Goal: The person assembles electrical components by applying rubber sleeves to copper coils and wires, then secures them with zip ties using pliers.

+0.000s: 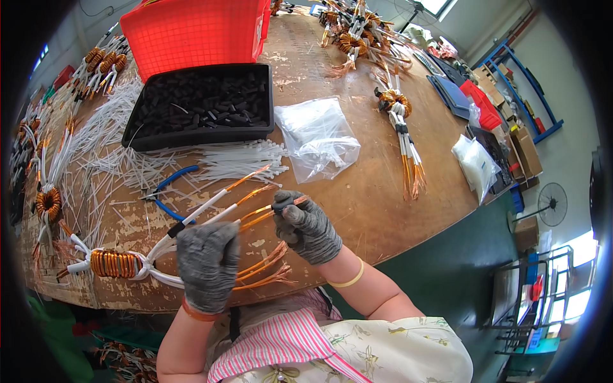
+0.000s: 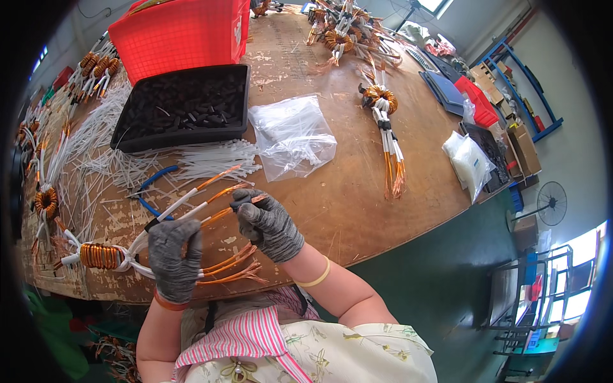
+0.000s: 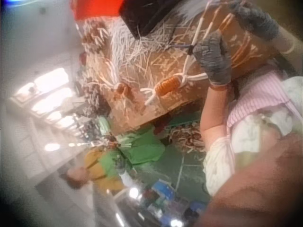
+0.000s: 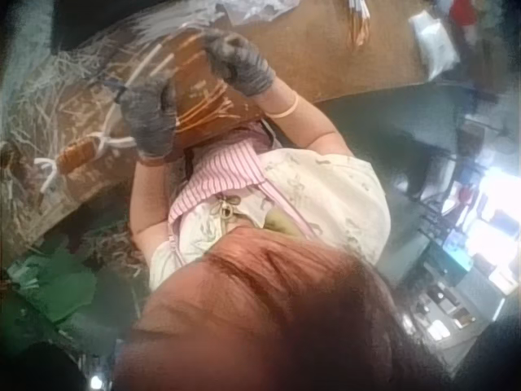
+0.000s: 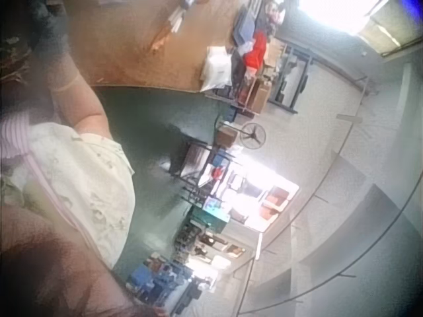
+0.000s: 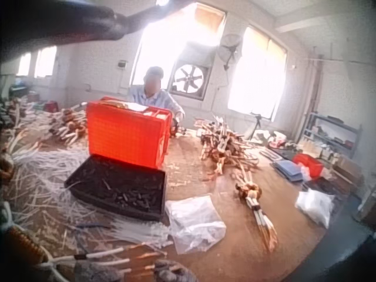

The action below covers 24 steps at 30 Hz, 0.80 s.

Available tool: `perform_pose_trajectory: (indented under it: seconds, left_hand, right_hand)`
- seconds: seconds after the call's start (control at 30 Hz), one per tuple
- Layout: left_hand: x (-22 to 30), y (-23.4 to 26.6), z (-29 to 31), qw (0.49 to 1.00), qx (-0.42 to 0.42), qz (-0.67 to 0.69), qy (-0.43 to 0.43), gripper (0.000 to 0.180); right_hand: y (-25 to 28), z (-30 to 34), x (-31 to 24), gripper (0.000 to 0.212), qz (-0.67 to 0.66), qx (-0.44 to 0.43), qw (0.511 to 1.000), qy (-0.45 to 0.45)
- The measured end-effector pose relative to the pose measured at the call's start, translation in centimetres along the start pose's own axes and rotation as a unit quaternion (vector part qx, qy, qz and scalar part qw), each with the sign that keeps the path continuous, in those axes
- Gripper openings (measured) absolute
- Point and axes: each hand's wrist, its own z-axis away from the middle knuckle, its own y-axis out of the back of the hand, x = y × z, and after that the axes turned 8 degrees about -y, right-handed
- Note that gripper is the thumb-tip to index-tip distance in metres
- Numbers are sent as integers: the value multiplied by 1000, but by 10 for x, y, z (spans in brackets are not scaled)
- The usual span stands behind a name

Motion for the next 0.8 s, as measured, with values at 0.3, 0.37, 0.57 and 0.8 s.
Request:
perform_pose_trajectory:
  seconds: [0.3,0.37,0.57,0.8]
  left_hand:
    - [-24,-5,17,999,2,30,-10,26]
    - [-27,-2,21,1000,-3,29,-11,27]
    - [-19,35,30,995,-32,-81,43,34]
    - [-54,49,41,979,-49,-154,121,61]
  right_hand:
    - [-20,-6,22,29,274,-120,937,182]
    - [-29,-4,30,27,215,-41,975,-17]
    - [-29,-8,34,28,61,-19,998,-24]
    - [-24,-25,30,30,175,-27,983,-49]
